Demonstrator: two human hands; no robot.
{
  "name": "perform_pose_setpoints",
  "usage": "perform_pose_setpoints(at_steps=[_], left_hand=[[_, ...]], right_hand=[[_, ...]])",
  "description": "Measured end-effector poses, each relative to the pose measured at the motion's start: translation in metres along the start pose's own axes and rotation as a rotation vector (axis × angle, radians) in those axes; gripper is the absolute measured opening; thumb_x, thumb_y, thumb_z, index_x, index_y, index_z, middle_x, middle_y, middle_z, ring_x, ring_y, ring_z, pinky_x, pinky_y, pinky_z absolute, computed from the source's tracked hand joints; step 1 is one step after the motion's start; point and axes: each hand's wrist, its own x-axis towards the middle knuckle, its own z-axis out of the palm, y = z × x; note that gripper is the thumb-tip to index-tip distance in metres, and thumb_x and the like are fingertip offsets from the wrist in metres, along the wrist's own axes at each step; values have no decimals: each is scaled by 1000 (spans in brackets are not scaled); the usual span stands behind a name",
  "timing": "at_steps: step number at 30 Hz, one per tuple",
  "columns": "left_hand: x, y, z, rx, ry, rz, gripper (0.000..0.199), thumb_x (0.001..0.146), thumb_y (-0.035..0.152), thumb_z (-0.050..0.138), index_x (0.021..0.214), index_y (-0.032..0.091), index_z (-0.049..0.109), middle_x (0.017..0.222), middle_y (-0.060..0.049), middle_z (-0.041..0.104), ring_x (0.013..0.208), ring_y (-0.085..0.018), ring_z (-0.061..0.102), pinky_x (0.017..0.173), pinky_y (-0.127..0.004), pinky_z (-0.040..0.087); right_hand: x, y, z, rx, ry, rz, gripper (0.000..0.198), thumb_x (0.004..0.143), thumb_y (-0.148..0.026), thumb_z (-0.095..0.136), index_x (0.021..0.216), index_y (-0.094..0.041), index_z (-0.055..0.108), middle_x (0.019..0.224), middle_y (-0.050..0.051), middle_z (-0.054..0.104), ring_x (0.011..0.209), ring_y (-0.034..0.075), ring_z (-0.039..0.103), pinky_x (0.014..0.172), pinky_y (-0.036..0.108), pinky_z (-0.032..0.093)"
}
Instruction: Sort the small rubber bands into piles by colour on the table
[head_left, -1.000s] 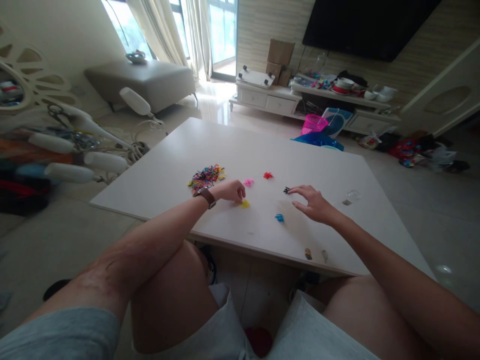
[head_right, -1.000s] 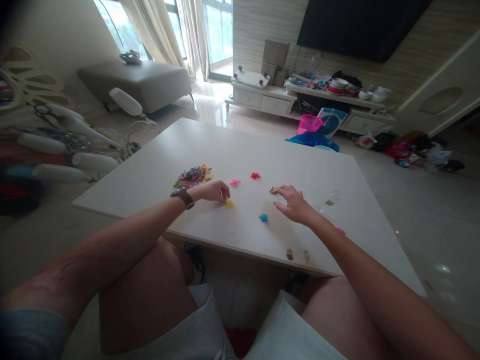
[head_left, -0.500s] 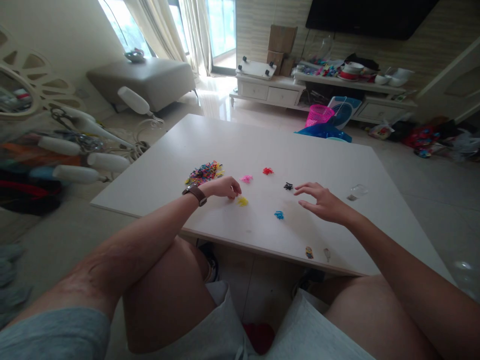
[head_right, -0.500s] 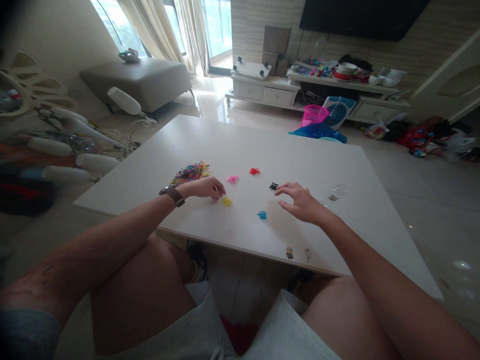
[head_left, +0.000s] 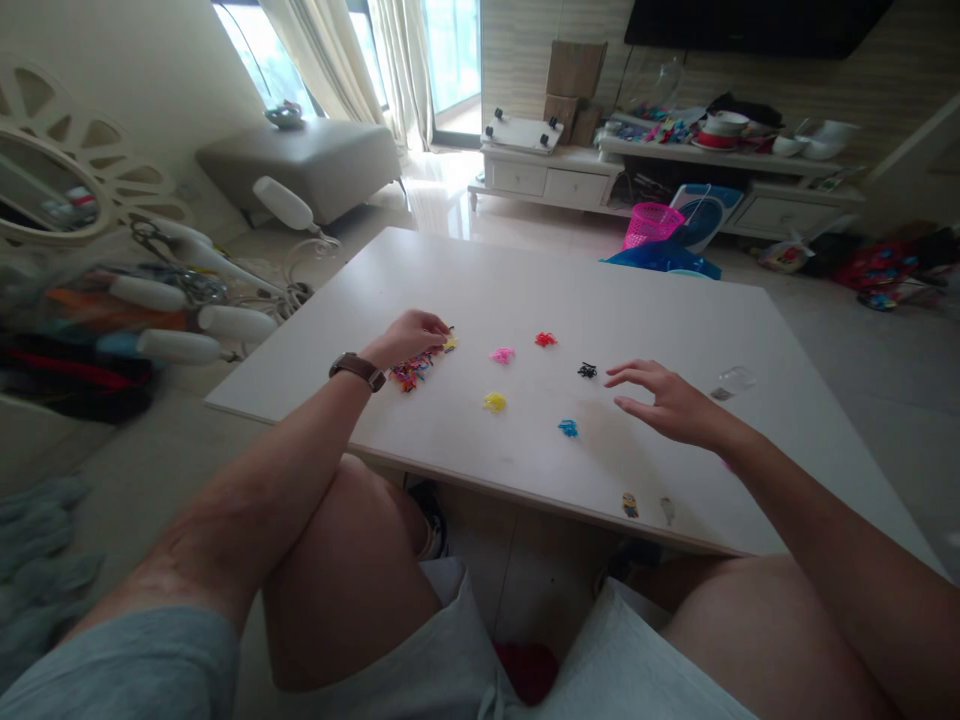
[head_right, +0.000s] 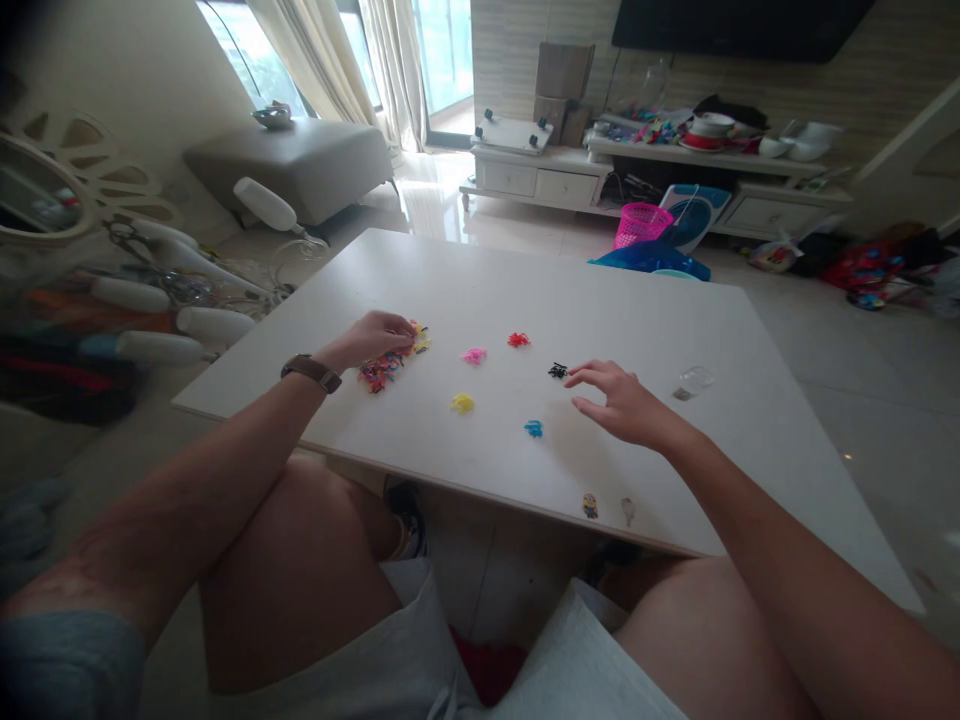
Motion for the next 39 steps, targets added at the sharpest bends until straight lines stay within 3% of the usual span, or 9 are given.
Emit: perform_pose_setpoints(at_steps=[2, 4, 10, 14, 18, 23, 39], left_hand=[[-6, -8, -19, -72, 160, -67, 25, 62, 28, 79, 83, 14, 75, 68, -5, 71, 65, -17, 66, 63, -26, 51], [-13, -18, -30, -68, 221, -114, 25, 58, 29, 80, 78, 14, 75, 63, -4, 68, 63, -16, 64, 62, -26, 49], [-29, -33, -39, 217, 146, -110, 28, 53, 34, 84, 75, 16, 80, 66, -2, 70, 62, -14, 57, 59, -24, 43], [-32, -34, -41, 281, 61, -92, 32, 54, 42, 86, 75, 18, 81, 69, -2, 72, 66, -15, 58, 61, -24, 43], [-30, -34, -37, 310, 3, -123, 26, 55, 38, 84, 72, 19, 82, 68, -2, 73, 66, -16, 59, 61, -25, 43], [-26, -33, -32, 376, 29, -184, 21, 57, 36, 82, 69, 18, 80, 57, -2, 67, 58, -15, 55, 56, -26, 39], [-19, -39, -39, 177, 85, -134, 33, 51, 40, 85, 73, 17, 76, 63, -3, 68, 61, -15, 59, 54, -25, 39]], right_hand=[[-1, 2, -2, 0, 8, 2, 25, 93, -42, 57, 107, -29, 73, 131, 8, 68, 124, 33, 62, 108, 59, 46], [-1, 3, -4, 3, 14, 8, 26, 92, -44, 57, 106, -29, 73, 130, 8, 69, 124, 34, 62, 107, 59, 47], [-2, 2, -4, 23, 9, 4, 27, 93, -45, 57, 105, -28, 74, 128, 8, 71, 123, 34, 63, 106, 58, 49], [-3, 2, -3, 25, -6, 8, 27, 92, -45, 57, 104, -29, 75, 126, 8, 72, 122, 34, 64, 106, 57, 49], [-2, 2, -1, 24, -15, 8, 27, 92, -45, 57, 103, -28, 75, 125, 8, 72, 121, 34, 64, 106, 56, 49], [-1, 1, 0, 36, -24, 2, 27, 92, -46, 57, 101, -28, 75, 123, 8, 73, 118, 33, 66, 104, 54, 50], [-2, -3, -3, 61, -55, 17, 26, 91, -45, 58, 101, -28, 75, 122, 8, 73, 116, 33, 67, 104, 52, 52]])
